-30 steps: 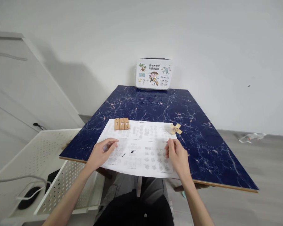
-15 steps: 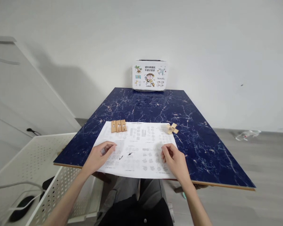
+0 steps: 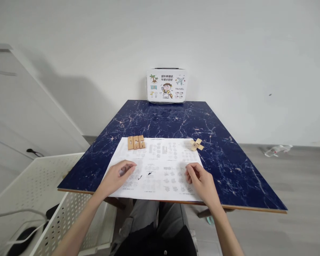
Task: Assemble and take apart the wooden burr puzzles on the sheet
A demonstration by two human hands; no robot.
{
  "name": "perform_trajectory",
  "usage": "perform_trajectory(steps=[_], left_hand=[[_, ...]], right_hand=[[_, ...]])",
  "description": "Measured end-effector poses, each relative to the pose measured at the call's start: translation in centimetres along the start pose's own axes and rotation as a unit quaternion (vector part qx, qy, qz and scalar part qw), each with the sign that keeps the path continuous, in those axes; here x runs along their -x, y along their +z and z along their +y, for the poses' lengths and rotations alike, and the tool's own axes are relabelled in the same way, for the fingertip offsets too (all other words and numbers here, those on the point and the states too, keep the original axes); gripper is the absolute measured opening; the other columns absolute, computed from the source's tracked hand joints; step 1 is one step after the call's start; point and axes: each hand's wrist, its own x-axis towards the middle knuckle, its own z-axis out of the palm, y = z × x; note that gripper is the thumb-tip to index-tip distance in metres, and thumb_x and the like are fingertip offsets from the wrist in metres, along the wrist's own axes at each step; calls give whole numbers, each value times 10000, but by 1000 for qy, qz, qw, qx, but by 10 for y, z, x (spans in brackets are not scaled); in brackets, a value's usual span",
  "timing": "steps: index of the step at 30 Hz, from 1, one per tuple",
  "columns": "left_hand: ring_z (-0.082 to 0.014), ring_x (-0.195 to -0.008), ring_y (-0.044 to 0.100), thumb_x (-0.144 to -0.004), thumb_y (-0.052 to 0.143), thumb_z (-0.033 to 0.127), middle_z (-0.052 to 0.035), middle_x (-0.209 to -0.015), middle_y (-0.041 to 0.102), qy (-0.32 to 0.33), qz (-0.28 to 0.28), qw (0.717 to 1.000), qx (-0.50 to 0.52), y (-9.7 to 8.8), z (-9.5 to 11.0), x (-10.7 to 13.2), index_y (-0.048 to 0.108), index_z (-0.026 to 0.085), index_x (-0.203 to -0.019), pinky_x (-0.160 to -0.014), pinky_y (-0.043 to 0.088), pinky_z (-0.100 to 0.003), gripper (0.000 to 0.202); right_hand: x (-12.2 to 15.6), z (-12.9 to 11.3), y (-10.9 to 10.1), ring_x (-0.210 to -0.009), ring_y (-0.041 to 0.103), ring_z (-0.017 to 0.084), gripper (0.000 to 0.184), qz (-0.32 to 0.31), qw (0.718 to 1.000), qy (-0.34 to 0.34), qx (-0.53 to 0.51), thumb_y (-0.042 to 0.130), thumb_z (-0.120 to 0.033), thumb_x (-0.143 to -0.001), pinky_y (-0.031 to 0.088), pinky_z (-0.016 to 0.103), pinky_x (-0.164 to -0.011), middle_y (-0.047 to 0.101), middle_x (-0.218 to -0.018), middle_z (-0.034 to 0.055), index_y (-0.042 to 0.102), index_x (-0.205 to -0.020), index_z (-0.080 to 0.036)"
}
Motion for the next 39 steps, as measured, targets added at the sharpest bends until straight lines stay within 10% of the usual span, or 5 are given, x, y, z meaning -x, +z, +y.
perform_trajectory(steps=[39], left_hand=[[-203, -855, 675, -980, 530, 469, -34, -924, 754, 11, 3, 1000, 19, -12, -8, -4, 723, 214, -997, -785, 516, -298, 321]], right_hand=[[6, -1, 4, -602, 572, 179, 428, 34, 999, 3, -38, 548, -630, -964, 483, 285, -581, 658, -756, 45, 628, -908, -214]])
